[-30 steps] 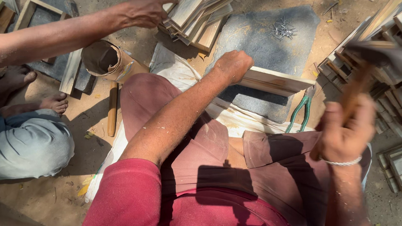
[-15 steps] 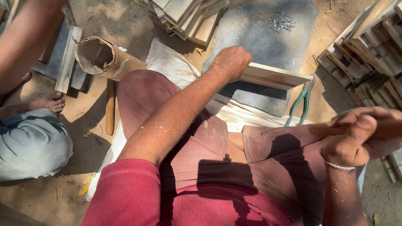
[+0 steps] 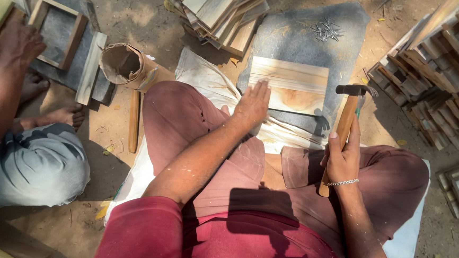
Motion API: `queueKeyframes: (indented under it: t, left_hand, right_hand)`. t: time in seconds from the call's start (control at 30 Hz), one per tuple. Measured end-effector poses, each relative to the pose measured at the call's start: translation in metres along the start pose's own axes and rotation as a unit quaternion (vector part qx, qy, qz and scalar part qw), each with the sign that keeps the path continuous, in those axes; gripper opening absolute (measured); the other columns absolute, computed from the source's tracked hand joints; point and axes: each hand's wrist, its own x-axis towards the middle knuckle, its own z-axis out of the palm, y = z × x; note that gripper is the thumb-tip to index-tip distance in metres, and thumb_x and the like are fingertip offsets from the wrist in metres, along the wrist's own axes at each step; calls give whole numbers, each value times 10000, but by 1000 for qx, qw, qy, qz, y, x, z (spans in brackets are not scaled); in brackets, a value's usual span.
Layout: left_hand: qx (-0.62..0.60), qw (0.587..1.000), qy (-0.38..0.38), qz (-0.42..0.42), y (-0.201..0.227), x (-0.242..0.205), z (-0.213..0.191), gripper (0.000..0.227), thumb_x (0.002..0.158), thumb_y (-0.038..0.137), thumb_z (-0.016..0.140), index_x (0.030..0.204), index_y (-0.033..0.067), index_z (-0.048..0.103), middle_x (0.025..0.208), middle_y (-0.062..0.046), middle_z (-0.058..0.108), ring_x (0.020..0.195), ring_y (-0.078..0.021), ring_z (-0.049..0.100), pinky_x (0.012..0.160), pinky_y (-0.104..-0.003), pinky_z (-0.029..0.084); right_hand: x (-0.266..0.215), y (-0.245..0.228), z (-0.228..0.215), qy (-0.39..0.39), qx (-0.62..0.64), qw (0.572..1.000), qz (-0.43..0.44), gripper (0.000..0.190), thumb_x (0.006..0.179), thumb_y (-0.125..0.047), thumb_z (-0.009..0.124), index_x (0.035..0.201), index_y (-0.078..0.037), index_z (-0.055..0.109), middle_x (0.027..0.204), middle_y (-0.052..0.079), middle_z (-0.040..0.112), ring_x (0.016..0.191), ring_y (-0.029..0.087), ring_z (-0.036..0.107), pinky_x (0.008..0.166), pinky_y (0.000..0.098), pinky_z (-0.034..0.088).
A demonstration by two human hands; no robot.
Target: The person sits cross-legged on the ground and assembles small wooden frames by nailing planks together. They use a hammer to drive nails into the wood, occasionally using pliers to adjust or remove nails, and place finished frames into a stack.
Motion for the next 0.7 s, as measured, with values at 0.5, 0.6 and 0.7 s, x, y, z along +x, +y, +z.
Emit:
queueKeyframes:
  t: [0.5,0.6,0.7]
  left_hand:
    - [26,998,50,40,-6,27,50,693,926,230,624,1506,-67,388,1633,-224,323,1508,-317,343,1234,-454,275]
    - [-4,999,37,26,-4,18,28,746,921,308,667,1536,-26,407,1672,-178,316,1549,-289,310,1232,-489,285]
    - [-88,974,53,-202,-5,15,4,1017,852,508,739,1492,-153,305,1574,-315,242,1492,-417,176,1167,-578,216]
  right_hand:
    - [60,51,57,-115,-363,923,-50,727,1060,-314,510,1676,-320,123,928,312,719,887,520,686,796,566,532]
    - [64,69,47,-128,-388,913,-6,737,1063,-308,557,1678,-341,151,1012,316,715,932,508,686,842,543,541]
    - [73,79,28,-28,-157,986,-57,742,1073,-235,598,1685,-289,182,1073,178,666,847,356,665,671,463,552]
